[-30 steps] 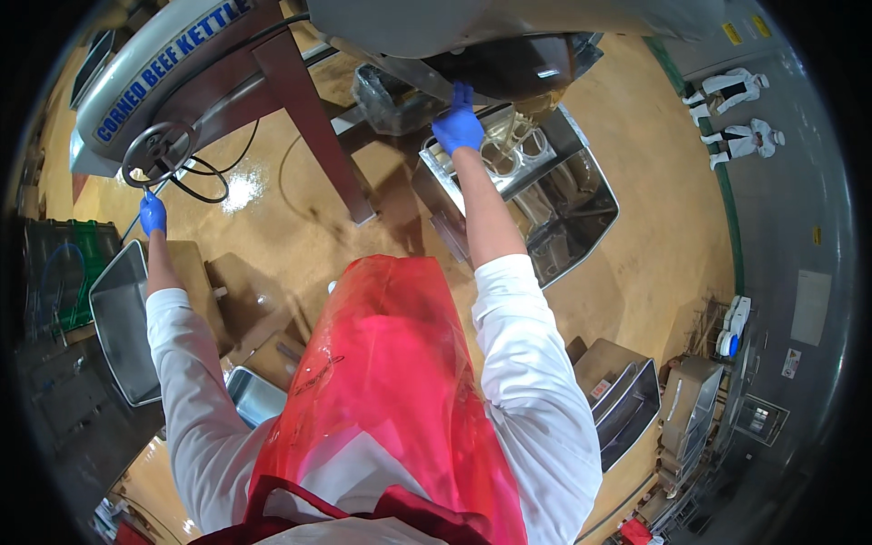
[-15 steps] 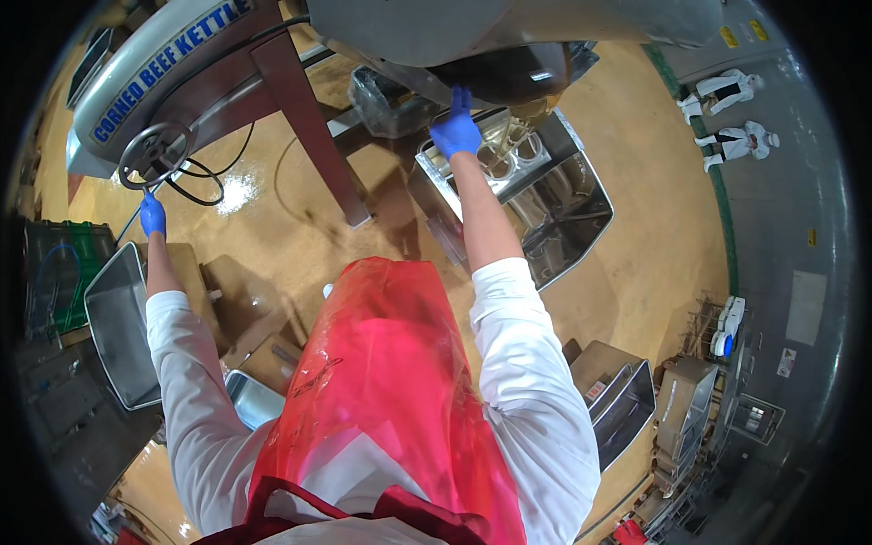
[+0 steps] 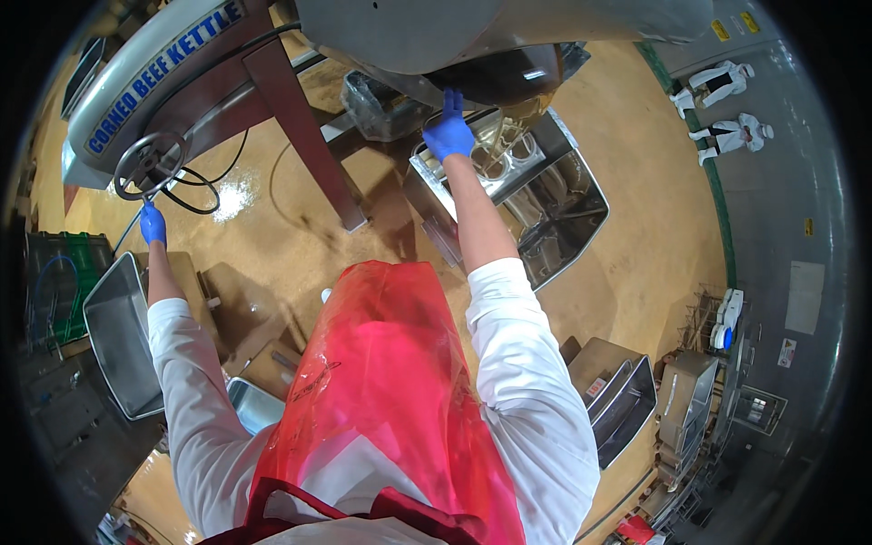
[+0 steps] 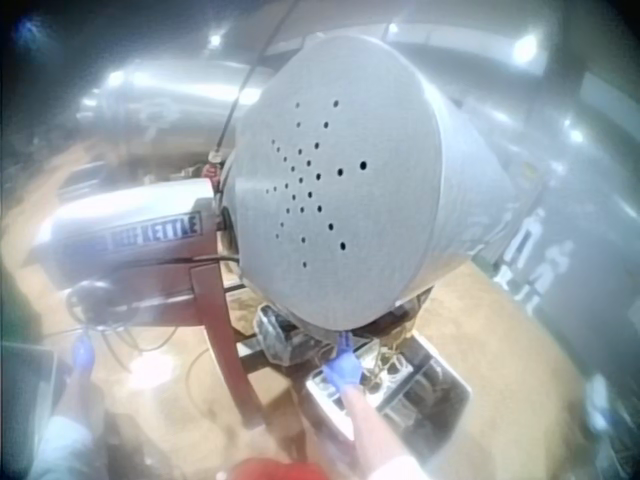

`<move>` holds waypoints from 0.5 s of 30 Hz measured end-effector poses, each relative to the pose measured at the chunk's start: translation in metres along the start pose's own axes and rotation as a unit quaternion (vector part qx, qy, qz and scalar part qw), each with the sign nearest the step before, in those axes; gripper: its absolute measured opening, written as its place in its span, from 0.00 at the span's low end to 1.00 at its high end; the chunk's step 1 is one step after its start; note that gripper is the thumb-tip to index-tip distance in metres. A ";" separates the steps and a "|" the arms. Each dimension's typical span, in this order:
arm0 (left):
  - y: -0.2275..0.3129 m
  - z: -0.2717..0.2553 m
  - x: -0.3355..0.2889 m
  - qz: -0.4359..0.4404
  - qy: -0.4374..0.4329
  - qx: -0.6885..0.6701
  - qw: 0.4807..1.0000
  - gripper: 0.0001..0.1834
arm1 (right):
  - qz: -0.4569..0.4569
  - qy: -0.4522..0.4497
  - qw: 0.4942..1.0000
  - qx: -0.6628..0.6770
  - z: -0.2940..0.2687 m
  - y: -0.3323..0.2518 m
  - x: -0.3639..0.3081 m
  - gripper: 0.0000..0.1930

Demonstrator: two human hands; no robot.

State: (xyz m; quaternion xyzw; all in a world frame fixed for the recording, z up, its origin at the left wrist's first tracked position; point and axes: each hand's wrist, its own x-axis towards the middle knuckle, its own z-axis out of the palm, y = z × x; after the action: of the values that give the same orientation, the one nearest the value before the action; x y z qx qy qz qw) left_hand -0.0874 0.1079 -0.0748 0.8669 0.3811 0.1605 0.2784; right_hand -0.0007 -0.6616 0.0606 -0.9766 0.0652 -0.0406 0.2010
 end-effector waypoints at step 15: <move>-0.010 0.013 0.010 -0.008 -0.005 -0.027 1.000 0.30 | -0.015 0.025 1.000 0.011 0.005 0.005 0.003 0.50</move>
State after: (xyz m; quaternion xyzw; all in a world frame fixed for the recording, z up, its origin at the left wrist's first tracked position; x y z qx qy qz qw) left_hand -0.0803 0.1159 -0.0902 0.8567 0.3819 0.1647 0.3051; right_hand 0.0022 -0.6643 0.0545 -0.9740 0.0553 -0.0685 0.2090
